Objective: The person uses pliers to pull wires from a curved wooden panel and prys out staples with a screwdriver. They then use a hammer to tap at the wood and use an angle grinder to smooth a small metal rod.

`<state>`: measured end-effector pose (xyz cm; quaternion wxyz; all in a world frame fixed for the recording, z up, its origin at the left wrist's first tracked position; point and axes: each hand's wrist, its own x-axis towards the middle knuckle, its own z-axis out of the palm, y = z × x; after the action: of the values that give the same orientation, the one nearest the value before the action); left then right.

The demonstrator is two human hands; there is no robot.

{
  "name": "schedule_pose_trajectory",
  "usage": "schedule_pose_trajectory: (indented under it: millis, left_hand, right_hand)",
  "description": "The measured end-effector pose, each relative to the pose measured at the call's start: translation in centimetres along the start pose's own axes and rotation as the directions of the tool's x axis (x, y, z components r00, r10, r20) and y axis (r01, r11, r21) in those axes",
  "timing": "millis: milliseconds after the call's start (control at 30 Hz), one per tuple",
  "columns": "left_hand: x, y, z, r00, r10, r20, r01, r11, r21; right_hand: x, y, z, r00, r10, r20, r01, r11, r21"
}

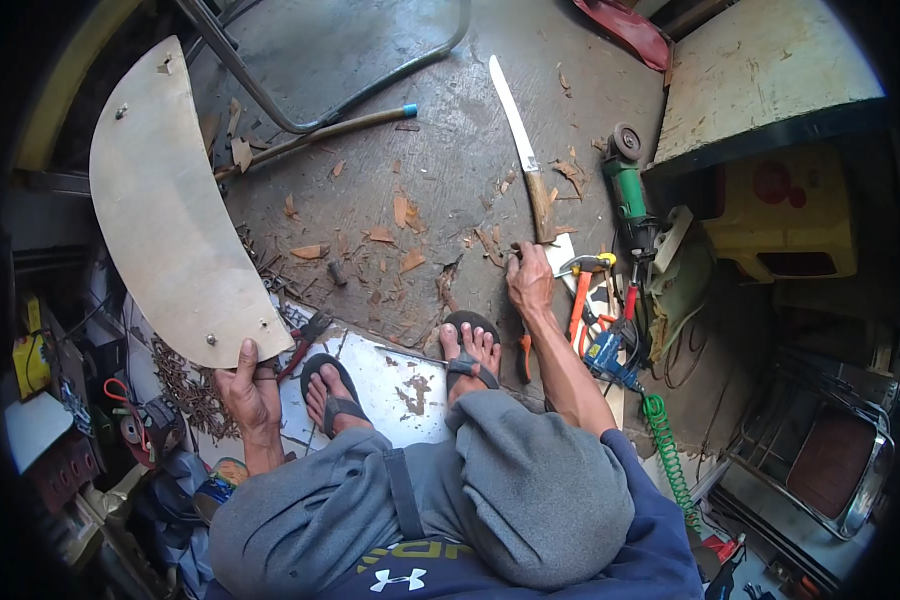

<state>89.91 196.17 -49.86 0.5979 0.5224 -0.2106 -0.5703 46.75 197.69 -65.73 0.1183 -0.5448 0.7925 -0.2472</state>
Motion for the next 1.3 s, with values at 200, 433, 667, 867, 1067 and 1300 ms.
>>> schedule_pose_trajectory:
  millis: [200, 433, 667, 867, 1067, 1300]
  left_hand:
    - [-0.1, 0.0, 0.9, 0.998, -0.056, 0.020, 0.056, 0.998, -0.007]
    - [0.2, -0.4, 1.5, 0.999, -0.009, 0.040, 0.009, 1.000, 0.013]
    - [-0.1, -0.3, 1.8, 0.998, -0.001, 0.070, -0.006, 0.995, 0.104]
    - [-0.5, -0.3, 2.8, 0.996, 0.078, 0.048, -0.091, 0.924, 0.370]
    - [-0.7, -0.6, 3.2, 0.987, 0.160, 0.012, -0.156, 0.943, 0.295]
    - [-0.9, 0.3, 3.4, 0.981, 0.194, 0.021, -0.188, 0.913, 0.363]
  right_hand:
    - [0.4, -3.1, 1.3, 0.986, 0.019, 0.166, -0.014, 0.999, -0.030]
    - [0.9, -7.6, 1.2, 0.960, -0.009, 0.281, -0.045, 0.981, 0.187]
    - [0.5, -25.2, -2.9, 0.777, -0.516, 0.359, 0.180, 0.730, 0.659]
    - [-0.3, -29.7, -2.9, 0.726, -0.662, 0.188, 0.364, 0.601, 0.711]
    - [-0.7, -30.3, -2.1, 0.699, -0.711, 0.083, 0.508, 0.575, 0.641]
    - [-0.8, -31.0, -2.1, 0.615, -0.788, 0.006, 0.697, 0.547, 0.464]
